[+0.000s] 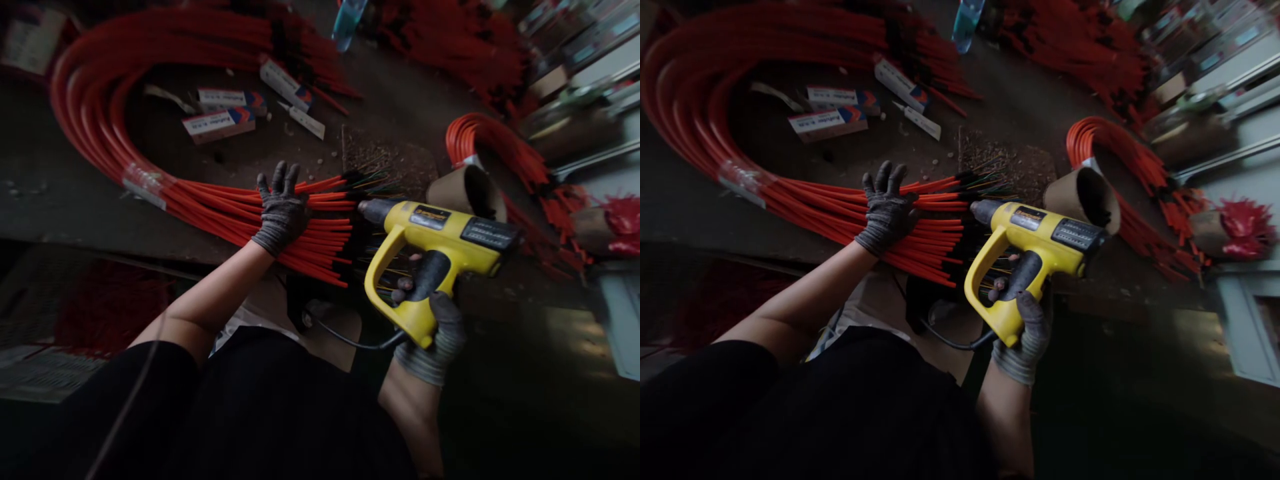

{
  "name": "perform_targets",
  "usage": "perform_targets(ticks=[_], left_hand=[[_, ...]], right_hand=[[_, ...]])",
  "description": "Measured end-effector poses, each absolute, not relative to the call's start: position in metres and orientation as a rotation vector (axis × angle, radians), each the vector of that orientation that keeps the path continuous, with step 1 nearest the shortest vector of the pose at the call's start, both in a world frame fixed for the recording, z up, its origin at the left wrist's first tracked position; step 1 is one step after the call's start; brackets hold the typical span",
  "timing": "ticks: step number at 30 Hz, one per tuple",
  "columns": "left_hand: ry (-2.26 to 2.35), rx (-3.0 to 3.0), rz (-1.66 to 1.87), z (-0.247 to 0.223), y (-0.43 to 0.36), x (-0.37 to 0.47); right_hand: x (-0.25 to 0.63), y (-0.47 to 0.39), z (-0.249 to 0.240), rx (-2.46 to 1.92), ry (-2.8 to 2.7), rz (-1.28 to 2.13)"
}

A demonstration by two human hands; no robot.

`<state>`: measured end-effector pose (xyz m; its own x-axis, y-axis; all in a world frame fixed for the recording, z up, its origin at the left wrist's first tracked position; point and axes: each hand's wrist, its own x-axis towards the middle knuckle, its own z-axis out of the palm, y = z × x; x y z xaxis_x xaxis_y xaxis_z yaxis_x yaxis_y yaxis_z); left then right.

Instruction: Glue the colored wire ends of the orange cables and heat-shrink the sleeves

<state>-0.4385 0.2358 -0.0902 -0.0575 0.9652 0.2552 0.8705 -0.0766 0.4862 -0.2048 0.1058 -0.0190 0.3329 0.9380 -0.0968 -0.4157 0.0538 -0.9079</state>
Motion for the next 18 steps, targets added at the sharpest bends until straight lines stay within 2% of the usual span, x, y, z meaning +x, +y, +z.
perform_targets(ticks=[7, 18], left_hand=[[2.014, 2.001, 0.697, -0.0866, 0.2352, -0.4332], [1.821, 2.280, 0.639, -0.0857, 0.2321, -0.4346]], right_hand=[[-0.2066, 0.1035, -0.0177, -1.062, -0.669, 1.096], [-0.2028, 0.1073, -0.0152, -1.041, -0.729, 1.118]])
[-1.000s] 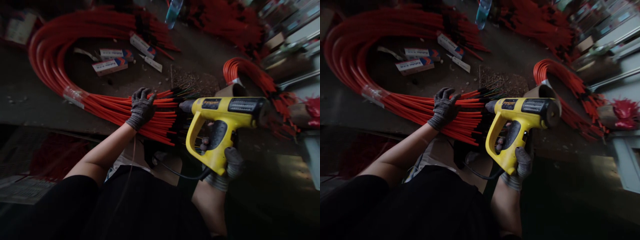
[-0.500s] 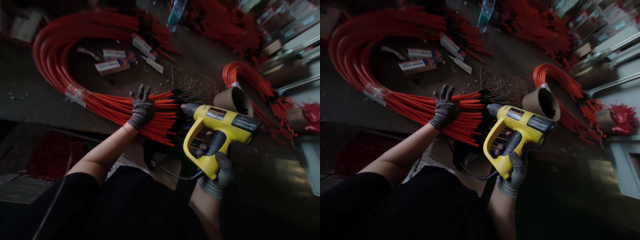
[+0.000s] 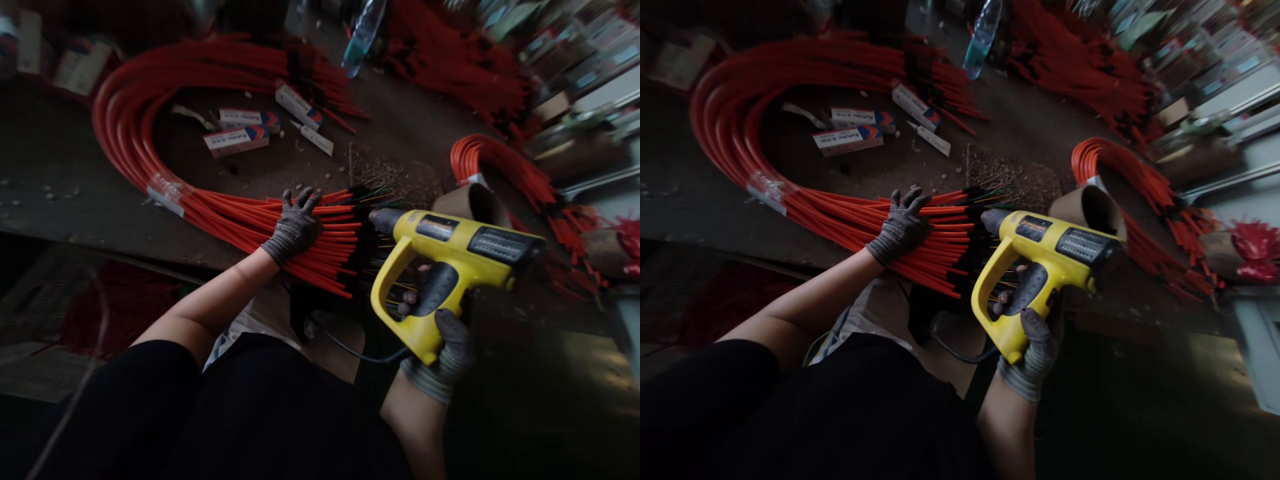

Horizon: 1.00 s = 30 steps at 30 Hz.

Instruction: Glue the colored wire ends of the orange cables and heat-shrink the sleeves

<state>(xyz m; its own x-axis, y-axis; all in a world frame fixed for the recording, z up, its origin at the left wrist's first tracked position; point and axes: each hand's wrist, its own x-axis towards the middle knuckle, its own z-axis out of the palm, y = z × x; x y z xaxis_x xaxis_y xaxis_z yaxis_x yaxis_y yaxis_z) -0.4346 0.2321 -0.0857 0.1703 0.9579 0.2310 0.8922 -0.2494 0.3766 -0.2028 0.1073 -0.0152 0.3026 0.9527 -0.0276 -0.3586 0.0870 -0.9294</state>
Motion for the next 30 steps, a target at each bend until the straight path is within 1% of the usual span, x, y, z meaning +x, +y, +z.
perform_targets(ticks=[5, 14, 19, 25, 30], left_hand=[[1.836, 2.222, 0.613, -0.082, 0.232, -0.435], [1.972, 1.999, 0.916, -0.084, 0.237, -0.437], [2.046, 1.905, 1.012, -0.087, 0.240, -0.440], [1.871, 1.825, 1.335, -0.095, 0.238, -0.442], [1.696, 1.976, 1.294, -0.093, 0.230, -0.446]], right_hand=[[-0.208, 0.111, -0.011, -1.052, -0.788, 1.121], [-0.216, 0.124, -0.015, -1.051, -0.782, 1.130], [-0.215, 0.121, -0.016, -1.039, -0.790, 1.103], [-0.213, 0.118, -0.012, -1.060, -0.765, 1.066], [-0.214, 0.116, -0.011, -1.070, -0.778, 1.069]])
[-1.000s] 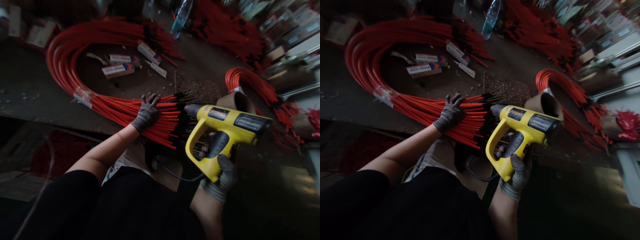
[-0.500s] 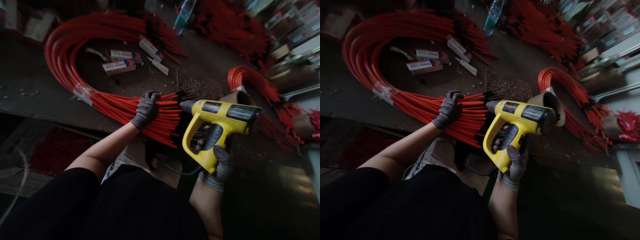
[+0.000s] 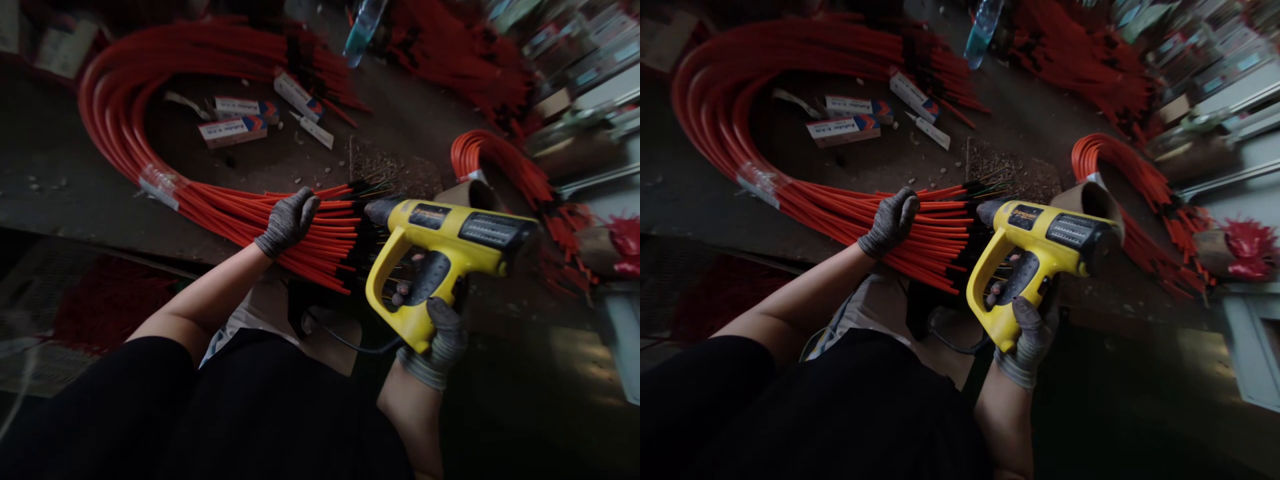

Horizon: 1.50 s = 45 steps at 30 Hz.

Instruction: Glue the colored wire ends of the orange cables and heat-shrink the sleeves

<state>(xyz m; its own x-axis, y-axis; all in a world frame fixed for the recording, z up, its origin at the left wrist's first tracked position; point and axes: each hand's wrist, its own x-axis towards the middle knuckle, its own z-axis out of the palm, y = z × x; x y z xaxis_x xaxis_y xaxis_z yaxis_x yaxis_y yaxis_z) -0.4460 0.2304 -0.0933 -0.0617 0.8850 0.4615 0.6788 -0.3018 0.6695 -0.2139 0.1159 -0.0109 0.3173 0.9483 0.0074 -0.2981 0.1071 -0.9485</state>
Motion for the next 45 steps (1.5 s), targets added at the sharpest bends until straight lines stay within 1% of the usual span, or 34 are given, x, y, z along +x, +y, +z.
perform_targets(ticks=[4, 9, 11, 13, 15, 17, 22, 27, 29, 34, 36, 41, 45], left_hand=[[1.644, 2.009, 1.255, -0.091, 0.227, -0.448], [1.826, 1.997, 1.230, -0.091, 0.229, -0.444], [1.975, 2.022, 1.101, -0.089, 0.230, -0.440], [2.041, 2.125, 0.845, -0.086, 0.231, -0.436], [1.983, 2.268, 0.574, -0.084, 0.231, -0.431], [1.911, 2.360, 0.406, -0.082, 0.230, -0.428], [1.830, 2.437, 0.322, -0.082, 0.231, -0.428], [1.812, 2.370, 0.254, -0.080, 0.233, -0.431], [1.800, 2.346, 0.318, -0.080, 0.231, -0.431], [2.023, 2.137, 0.835, -0.085, 0.228, -0.432], [2.062, 2.071, 0.970, -0.089, 0.229, -0.434], [2.050, 2.034, 1.118, -0.098, 0.233, -0.436], [2.027, 2.078, 1.065, -0.101, 0.236, -0.436]], right_hand=[[-0.218, 0.117, -0.012, -1.083, -0.787, 1.069], [-0.219, 0.118, -0.013, -1.070, -0.791, 1.091], [-0.218, 0.118, -0.013, -1.066, -0.787, 1.086], [-0.217, 0.117, -0.012, -1.063, -0.785, 1.067], [-0.216, 0.116, -0.012, -1.056, -0.781, 1.069], [-0.215, 0.115, -0.013, -1.050, -0.769, 1.075], [-0.214, 0.112, -0.012, -1.066, -0.766, 1.069], [-0.215, 0.110, -0.011, -1.052, -0.774, 1.109], [-0.216, 0.112, -0.012, -1.054, -0.789, 1.109], [-0.220, 0.120, -0.015, -1.037, -0.790, 1.150], [-0.221, 0.124, -0.016, -1.018, -0.782, 1.154], [-0.221, 0.127, -0.016, -0.988, -0.767, 1.168], [-0.221, 0.124, -0.012, -1.012, -0.716, 1.132]])
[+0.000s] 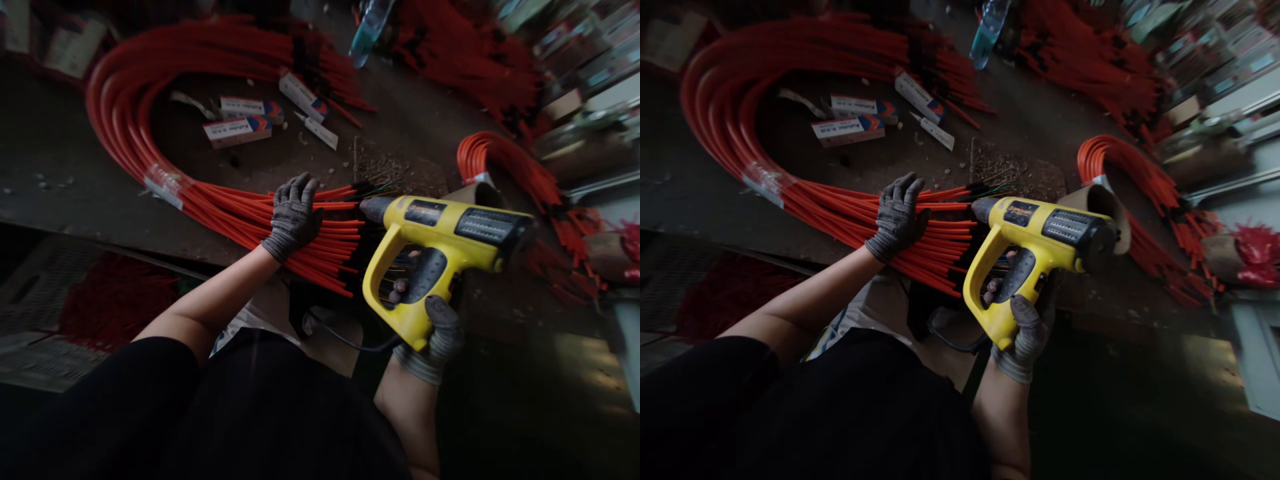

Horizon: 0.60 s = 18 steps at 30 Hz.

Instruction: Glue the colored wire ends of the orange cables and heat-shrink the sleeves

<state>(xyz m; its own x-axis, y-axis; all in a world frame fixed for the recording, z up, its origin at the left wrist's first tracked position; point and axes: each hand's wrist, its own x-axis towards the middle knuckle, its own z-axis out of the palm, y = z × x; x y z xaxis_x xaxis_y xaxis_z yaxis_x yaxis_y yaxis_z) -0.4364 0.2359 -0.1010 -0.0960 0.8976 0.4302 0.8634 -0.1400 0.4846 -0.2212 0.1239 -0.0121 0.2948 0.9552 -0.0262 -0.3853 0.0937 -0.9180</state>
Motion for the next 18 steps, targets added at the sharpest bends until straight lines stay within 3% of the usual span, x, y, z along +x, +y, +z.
perform_targets(ticks=[9, 18], left_hand=[[2.038, 2.117, 0.745, -0.090, 0.233, -0.431], [1.757, 2.421, 0.367, -0.079, 0.232, -0.431]], right_hand=[[-0.223, 0.124, -0.013, -1.052, -0.750, 1.135], [-0.217, 0.129, -0.007, -1.037, -0.793, 1.057]])
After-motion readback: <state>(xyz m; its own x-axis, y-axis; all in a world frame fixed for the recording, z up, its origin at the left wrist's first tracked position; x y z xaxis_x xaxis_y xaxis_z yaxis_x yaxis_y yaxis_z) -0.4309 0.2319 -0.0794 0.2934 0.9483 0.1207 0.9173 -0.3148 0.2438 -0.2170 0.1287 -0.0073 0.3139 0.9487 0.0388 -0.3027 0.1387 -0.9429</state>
